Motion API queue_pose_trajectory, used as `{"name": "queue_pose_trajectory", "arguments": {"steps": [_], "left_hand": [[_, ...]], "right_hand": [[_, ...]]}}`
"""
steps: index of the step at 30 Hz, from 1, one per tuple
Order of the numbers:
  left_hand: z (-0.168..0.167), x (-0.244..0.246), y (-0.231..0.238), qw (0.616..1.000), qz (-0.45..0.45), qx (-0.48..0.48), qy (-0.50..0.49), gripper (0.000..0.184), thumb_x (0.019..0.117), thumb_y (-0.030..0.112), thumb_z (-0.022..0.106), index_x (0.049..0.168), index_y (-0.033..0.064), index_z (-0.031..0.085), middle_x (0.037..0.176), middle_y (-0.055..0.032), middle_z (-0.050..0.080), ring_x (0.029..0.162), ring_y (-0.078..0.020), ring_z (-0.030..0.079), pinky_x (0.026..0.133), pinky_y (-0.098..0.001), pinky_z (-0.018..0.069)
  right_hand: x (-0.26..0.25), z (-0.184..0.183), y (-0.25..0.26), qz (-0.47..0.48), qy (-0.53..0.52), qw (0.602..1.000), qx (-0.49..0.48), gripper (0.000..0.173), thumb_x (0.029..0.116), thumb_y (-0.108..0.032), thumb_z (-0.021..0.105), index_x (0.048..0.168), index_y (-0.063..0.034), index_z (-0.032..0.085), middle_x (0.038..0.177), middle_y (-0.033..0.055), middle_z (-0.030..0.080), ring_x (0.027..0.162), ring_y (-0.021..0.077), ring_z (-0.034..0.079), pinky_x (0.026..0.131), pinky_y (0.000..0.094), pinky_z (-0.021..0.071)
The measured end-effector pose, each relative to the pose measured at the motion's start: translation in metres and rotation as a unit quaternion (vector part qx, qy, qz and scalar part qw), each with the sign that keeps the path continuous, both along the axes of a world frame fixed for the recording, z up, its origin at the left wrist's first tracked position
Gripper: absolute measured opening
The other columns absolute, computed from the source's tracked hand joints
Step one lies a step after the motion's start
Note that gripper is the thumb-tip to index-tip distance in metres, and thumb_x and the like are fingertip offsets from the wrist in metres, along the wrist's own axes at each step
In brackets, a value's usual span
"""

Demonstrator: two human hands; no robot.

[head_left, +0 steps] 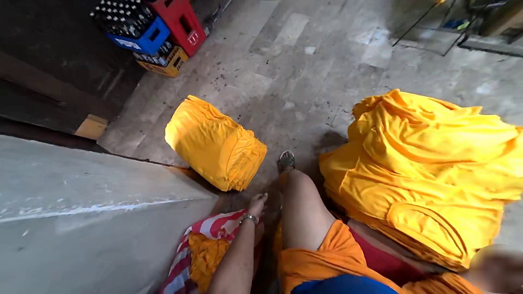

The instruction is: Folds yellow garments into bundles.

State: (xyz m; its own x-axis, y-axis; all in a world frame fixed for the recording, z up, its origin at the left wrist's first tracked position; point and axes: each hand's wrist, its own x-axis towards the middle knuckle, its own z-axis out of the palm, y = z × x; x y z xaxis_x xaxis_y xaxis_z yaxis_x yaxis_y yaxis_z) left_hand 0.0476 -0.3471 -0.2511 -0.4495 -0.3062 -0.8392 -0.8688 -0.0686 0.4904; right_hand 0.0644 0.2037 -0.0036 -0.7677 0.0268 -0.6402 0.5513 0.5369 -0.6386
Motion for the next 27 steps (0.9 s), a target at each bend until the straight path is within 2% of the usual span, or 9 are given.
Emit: {"name": "queue_pose_trajectory", "arguments": {"steps": [3,6,11,15,18,20,22,24,27], "left_hand": [[0.051,-0.02,0.022,0.986,-0.051,-0.094,0.127,0.038,0.106,0.022,0.057,0.135,-0.0019,0.057,0.129,-0.0247,0.063,0.11,-0.0351,0.066,0.092,-0.0518,0.0554],[0.101,-0.044,0.069,0.928,-0.158,-0.194,0.276,0.034,0.1032,0.017,0.061,0.131,-0.0024,0.062,0.125,-0.0201,0.067,0.112,-0.0285,0.067,0.1,-0.0474,0.0531],[0.139,-0.086,0.178,0.849,-0.34,-0.093,0.393,0.028,0.1021,0.02,0.061,0.122,0.0021,0.069,0.108,-0.0107,0.073,0.092,-0.0187,0.071,0.088,-0.0401,0.0596],[0.145,-0.106,0.258,0.761,-0.532,-0.078,0.362,0.036,0.0992,0.031,0.066,0.123,0.0035,0.069,0.121,-0.0126,0.069,0.108,-0.0241,0.068,0.098,-0.0453,0.0555],[0.142,-0.097,0.305,0.666,-0.652,-0.164,0.321,0.073,0.0889,0.059,0.07,0.146,0.0159,0.056,0.158,-0.0107,0.045,0.147,-0.0305,0.039,0.118,-0.061,0.0304],[0.137,-0.095,0.325,0.641,-0.692,-0.193,0.27,0.09,0.0855,0.073,0.063,0.159,0.026,0.039,0.17,-0.0063,0.023,0.157,-0.033,0.016,0.119,-0.0696,0.0181],[0.133,-0.107,0.335,0.666,-0.653,-0.217,0.287,0.075,0.0942,0.066,0.057,0.155,0.0236,0.046,0.163,-0.0072,0.038,0.151,-0.0325,0.032,0.115,-0.0659,0.0275],[0.138,-0.133,0.334,0.737,-0.547,-0.228,0.325,0.057,0.103,0.049,0.054,0.145,0.01,0.056,0.147,-0.0156,0.055,0.134,-0.0333,0.053,0.109,-0.0592,0.0408],[0.15,-0.192,0.329,0.824,-0.373,-0.261,0.337,0.063,0.1018,0.043,0.061,0.145,-0.0009,0.048,0.143,-0.0271,0.052,0.123,-0.0415,0.059,0.102,-0.0572,0.05]], "right_hand": [[0.003,-0.031,0.018,0.136,0.079,0.98,0.118,0.048,0.0983,-0.033,0.063,0.133,-0.0002,0.061,0.121,0.0196,0.069,0.109,0.0297,0.069,0.094,0.0513,0.057],[-0.002,-0.044,0.031,0.151,0.138,0.96,0.193,0.035,0.098,-0.023,0.067,0.125,-0.0006,0.067,0.119,0.0199,0.069,0.109,0.034,0.069,0.095,0.0559,0.0553],[-0.021,-0.066,0.049,0.108,0.154,0.963,0.192,0.033,0.1001,-0.022,0.065,0.125,-0.0008,0.067,0.12,0.0206,0.067,0.111,0.0351,0.067,0.1,0.0557,0.0526],[-0.016,-0.085,0.048,0.117,0.133,0.963,0.202,0.051,0.0937,-0.037,0.073,0.134,-0.0069,0.063,0.132,0.0207,0.062,0.121,0.0386,0.061,0.102,0.0594,0.0503],[-0.005,-0.105,0.039,0.141,0.129,0.952,0.24,0.084,0.0798,-0.052,0.083,0.15,-0.0171,0.052,0.153,0.0195,0.046,0.142,0.0431,0.042,0.107,0.0657,0.0431],[0.001,-0.125,0.04,0.137,0.16,0.946,0.247,0.084,0.0802,-0.054,0.081,0.152,-0.023,0.05,0.159,0.017,0.041,0.15,0.0412,0.032,0.112,0.0662,0.0373],[0.002,-0.133,0.048,0.142,0.169,0.948,0.228,0.078,0.0835,-0.053,0.078,0.152,-0.0259,0.051,0.16,0.0157,0.039,0.151,0.0403,0.03,0.113,0.0661,0.037],[-0.001,-0.126,0.058,0.145,0.145,0.964,0.169,0.071,0.0881,-0.052,0.074,0.15,-0.0241,0.053,0.16,0.0155,0.04,0.15,0.0398,0.032,0.114,0.0643,0.0367],[-0.026,-0.109,0.087,0.086,0.121,0.987,0.059,0.051,0.0994,-0.048,0.06,0.134,-0.011,0.066,0.143,0.0168,0.058,0.134,0.0346,0.053,0.112,0.0555,0.0422]]}}
